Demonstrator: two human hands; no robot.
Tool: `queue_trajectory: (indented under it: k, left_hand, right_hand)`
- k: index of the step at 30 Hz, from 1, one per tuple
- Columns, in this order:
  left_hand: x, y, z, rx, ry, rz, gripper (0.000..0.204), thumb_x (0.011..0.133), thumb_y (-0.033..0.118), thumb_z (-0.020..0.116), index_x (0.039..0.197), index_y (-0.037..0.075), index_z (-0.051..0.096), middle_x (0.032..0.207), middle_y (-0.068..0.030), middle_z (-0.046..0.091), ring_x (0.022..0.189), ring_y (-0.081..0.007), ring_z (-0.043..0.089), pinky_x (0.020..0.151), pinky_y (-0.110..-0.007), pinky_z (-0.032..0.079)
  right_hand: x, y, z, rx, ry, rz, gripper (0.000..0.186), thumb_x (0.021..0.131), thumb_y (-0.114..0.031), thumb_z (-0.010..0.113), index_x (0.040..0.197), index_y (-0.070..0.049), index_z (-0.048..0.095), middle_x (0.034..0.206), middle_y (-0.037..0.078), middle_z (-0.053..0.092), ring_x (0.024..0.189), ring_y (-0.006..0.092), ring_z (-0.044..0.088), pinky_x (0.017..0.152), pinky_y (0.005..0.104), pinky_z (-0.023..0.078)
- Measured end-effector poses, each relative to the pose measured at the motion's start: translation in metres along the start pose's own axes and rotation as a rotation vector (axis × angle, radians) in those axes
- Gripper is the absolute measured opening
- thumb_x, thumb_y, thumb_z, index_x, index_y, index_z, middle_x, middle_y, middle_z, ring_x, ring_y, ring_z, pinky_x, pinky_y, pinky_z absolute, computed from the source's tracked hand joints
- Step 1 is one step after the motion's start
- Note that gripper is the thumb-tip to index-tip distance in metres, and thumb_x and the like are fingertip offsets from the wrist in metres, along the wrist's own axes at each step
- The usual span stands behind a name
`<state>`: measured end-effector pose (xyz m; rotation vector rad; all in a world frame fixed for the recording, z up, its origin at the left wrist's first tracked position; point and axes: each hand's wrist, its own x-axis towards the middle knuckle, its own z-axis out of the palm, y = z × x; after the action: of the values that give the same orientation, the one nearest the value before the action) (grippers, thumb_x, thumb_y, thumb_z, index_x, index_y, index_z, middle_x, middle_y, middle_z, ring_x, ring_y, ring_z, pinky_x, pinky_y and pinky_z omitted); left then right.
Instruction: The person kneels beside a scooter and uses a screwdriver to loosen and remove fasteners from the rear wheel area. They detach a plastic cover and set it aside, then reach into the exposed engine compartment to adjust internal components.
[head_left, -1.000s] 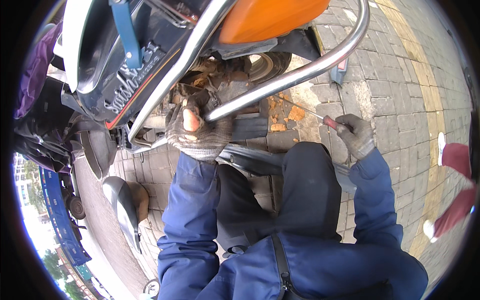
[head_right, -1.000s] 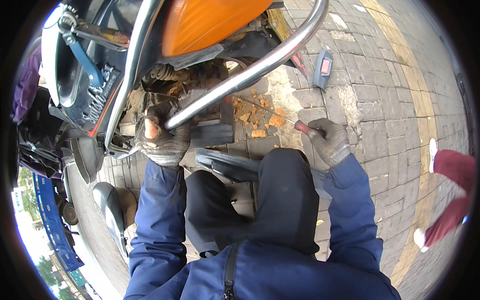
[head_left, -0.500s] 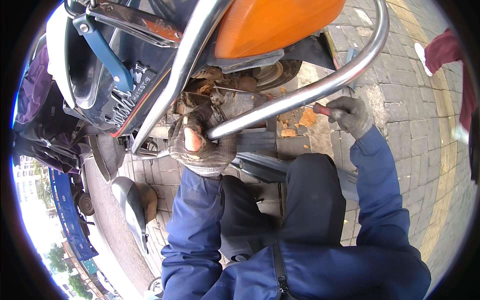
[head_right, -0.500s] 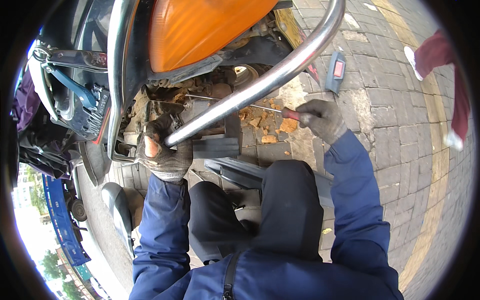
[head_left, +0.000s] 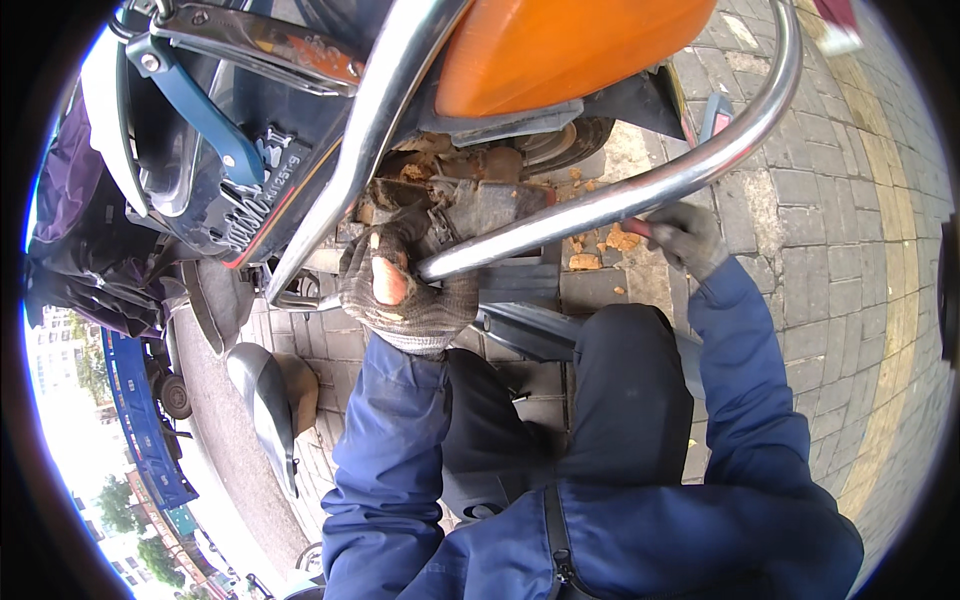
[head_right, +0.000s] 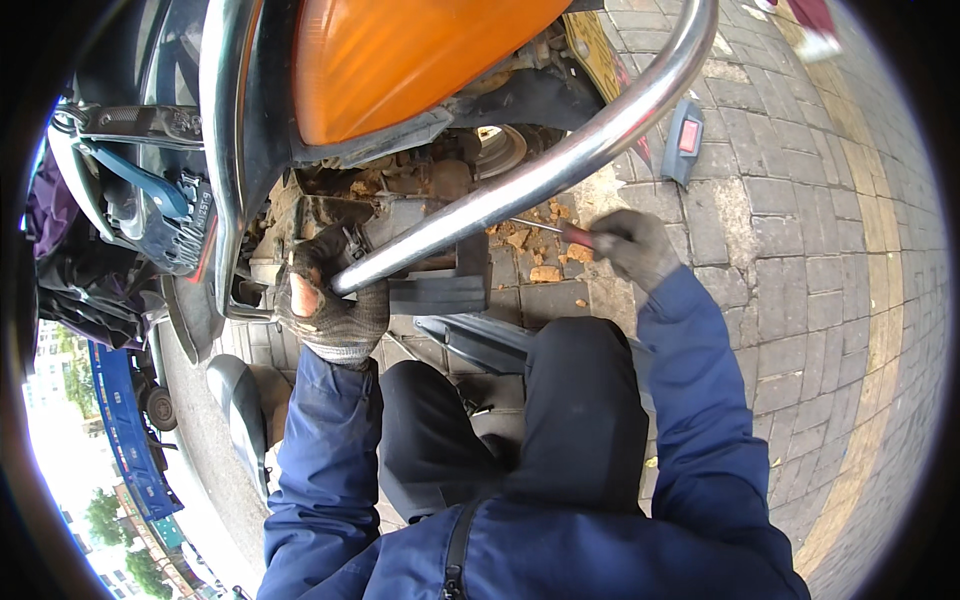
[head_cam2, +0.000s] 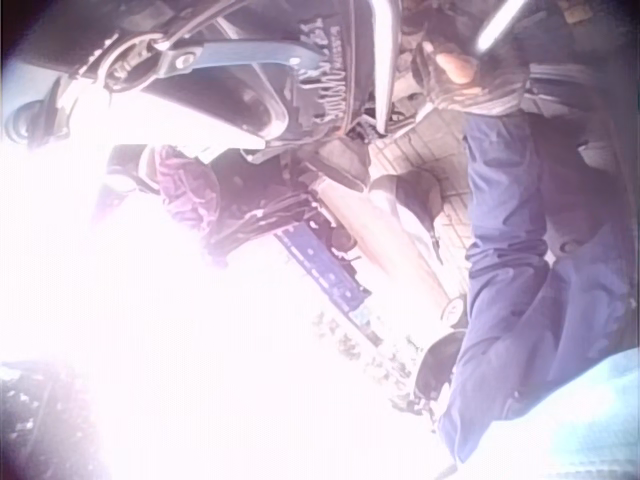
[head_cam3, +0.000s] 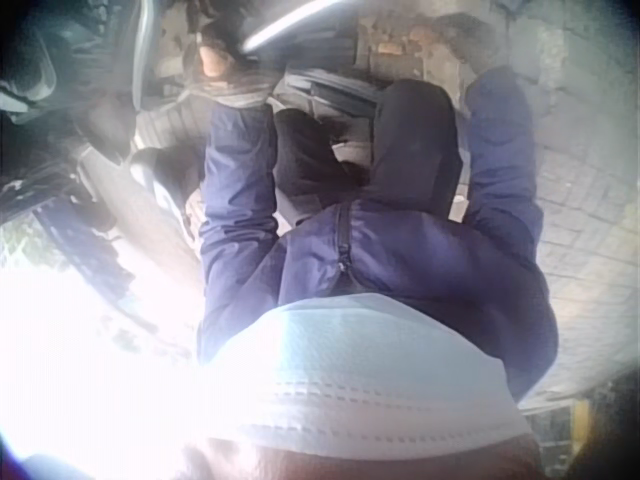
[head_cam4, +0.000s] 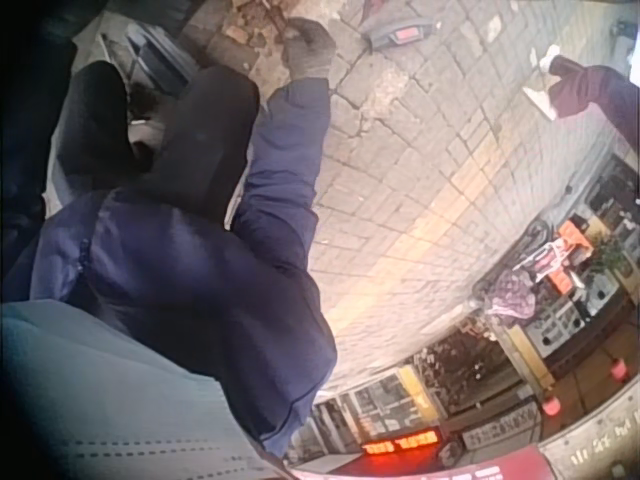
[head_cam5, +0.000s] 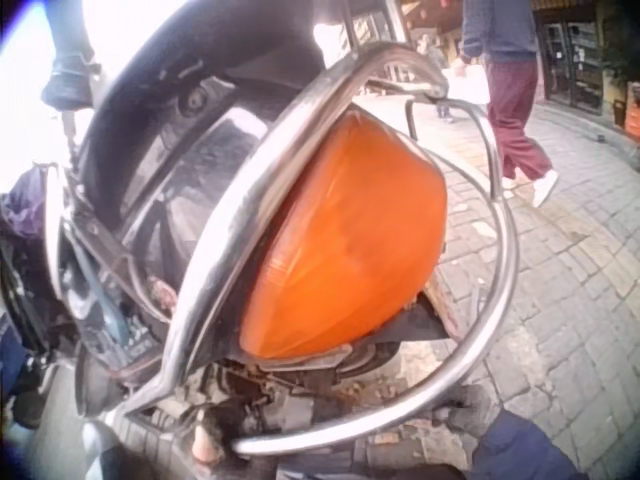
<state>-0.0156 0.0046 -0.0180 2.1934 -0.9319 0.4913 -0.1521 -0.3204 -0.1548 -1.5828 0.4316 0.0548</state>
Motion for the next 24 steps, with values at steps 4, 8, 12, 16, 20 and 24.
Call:
queue_trajectory:
  k: [4,8,12,16,20,24]
  left_hand:
    - [0.001,-0.003,0.001,0.004,0.023,0.022,0.037,0.086,0.011,0.07,0.115,-0.007,0.056,0.095,-0.0163,0.069,0.084,-0.0197,0.07,0.077,-0.03,0.055]
    - [0.004,0.003,-0.002,0.092,0.056,0.05,0.04,0.082,0.018,0.074,0.111,-0.006,0.061,0.09,-0.0147,0.069,0.078,-0.0195,0.069,0.073,-0.03,0.055]
    - [0.004,0.009,-0.002,0.073,0.066,0.009,0.041,0.079,0.02,0.075,0.109,-0.005,0.062,0.088,-0.0135,0.068,0.077,-0.0193,0.068,0.071,-0.03,0.055]
    - [0.005,0.01,-0.002,0.066,0.04,-0.02,0.042,0.079,0.021,0.075,0.109,-0.004,0.06,0.088,-0.013,0.067,0.078,-0.0184,0.068,0.072,-0.029,0.055]
    - [0.006,0.007,-0.001,0.037,0.032,0.035,0.043,0.081,0.021,0.076,0.11,-0.005,0.057,0.088,-0.0132,0.067,0.079,-0.0178,0.068,0.073,-0.029,0.054]
    - [0.004,0.006,-0.003,0.105,0.025,0.006,0.041,0.082,0.02,0.074,0.11,-0.006,0.058,0.089,-0.0155,0.07,0.08,-0.0201,0.071,0.075,-0.031,0.056]
  right_hand:
    - [-0.053,0.085,-0.027,0.187,0.069,0.207,0.036,0.087,-0.022,0.069,0.107,0.007,0.068,0.075,0.01,0.067,0.053,0.0113,0.054,0.048,0.0292,0.045]
    - [-0.078,0.124,-0.024,-0.507,0.072,0.635,0.038,0.086,-0.03,0.071,0.103,0.003,0.071,0.084,0.015,0.071,0.068,0.0221,0.067,0.065,0.0378,0.055]
    - [0.004,0.07,0.027,-0.679,-0.002,-0.023,0.038,0.089,-0.024,0.068,0.119,-0.001,0.069,0.118,0.025,0.068,0.113,0.0356,0.066,0.098,0.0433,0.051]
    - [0.151,0.016,0.108,-0.465,-0.268,-0.618,0.033,0.097,-0.023,0.064,0.125,-0.006,0.067,0.117,0.018,0.069,0.106,0.0281,0.066,0.089,0.0408,0.053]
    - [0.218,0.005,0.148,0.548,-0.5,-0.254,0.036,0.099,-0.021,0.064,0.13,-0.003,0.063,0.123,0.015,0.068,0.111,0.0272,0.065,0.095,0.0359,0.053]
    - [0.212,-0.019,0.154,-0.016,-0.359,-0.774,0.036,0.092,-0.021,0.069,0.125,-0.007,0.067,0.127,0.013,0.067,0.116,0.0304,0.062,0.103,0.0409,0.049]
